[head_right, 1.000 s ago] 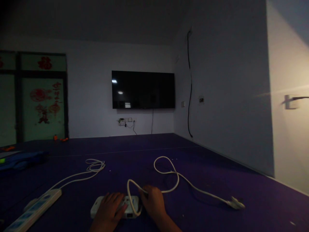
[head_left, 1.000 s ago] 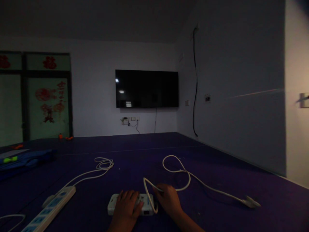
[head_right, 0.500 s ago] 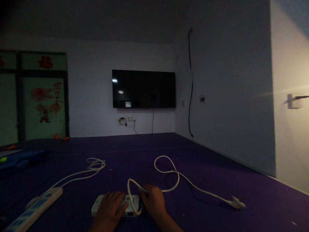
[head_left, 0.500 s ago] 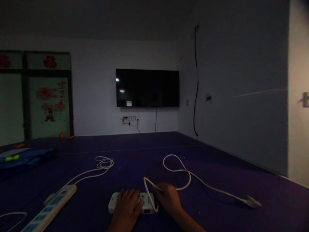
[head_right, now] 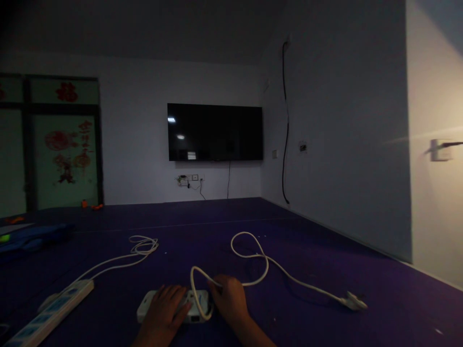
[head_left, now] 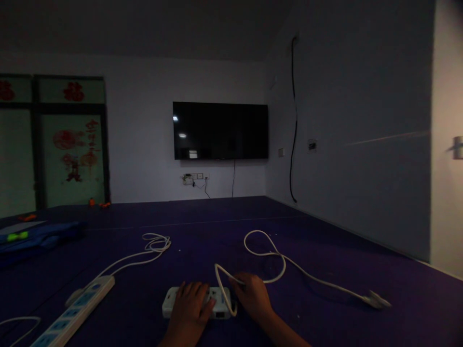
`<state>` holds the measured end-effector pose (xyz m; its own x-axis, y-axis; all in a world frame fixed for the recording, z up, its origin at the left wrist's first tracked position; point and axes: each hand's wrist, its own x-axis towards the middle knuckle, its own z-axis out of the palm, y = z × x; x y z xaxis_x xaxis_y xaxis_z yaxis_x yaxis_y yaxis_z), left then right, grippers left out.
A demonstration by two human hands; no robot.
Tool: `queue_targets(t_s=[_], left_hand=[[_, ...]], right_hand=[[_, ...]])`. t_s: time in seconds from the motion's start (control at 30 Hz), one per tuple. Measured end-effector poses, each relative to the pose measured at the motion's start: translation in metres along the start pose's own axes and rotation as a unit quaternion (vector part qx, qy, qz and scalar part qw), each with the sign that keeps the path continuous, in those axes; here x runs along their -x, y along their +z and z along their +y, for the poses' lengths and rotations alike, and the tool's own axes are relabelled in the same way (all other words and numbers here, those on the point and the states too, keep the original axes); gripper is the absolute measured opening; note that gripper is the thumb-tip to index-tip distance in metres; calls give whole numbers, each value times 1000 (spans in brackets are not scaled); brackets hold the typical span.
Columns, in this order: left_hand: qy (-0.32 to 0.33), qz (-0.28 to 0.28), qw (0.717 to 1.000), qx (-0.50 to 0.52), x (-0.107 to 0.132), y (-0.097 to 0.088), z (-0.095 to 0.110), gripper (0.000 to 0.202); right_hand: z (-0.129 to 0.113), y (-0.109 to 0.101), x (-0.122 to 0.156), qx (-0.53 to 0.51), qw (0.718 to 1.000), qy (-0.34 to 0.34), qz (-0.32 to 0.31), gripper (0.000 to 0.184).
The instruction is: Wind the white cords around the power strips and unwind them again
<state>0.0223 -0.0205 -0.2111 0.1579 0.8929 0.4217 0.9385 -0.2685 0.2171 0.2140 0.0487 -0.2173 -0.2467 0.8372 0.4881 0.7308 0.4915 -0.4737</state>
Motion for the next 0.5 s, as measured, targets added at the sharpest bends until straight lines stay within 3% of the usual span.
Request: queue_targets(t_s=[0.5], left_hand=[[6,-1,1000,-5,-2,5,-4,38]], right_hand=[[3,3,-1,11,1000,2,-2,30]])
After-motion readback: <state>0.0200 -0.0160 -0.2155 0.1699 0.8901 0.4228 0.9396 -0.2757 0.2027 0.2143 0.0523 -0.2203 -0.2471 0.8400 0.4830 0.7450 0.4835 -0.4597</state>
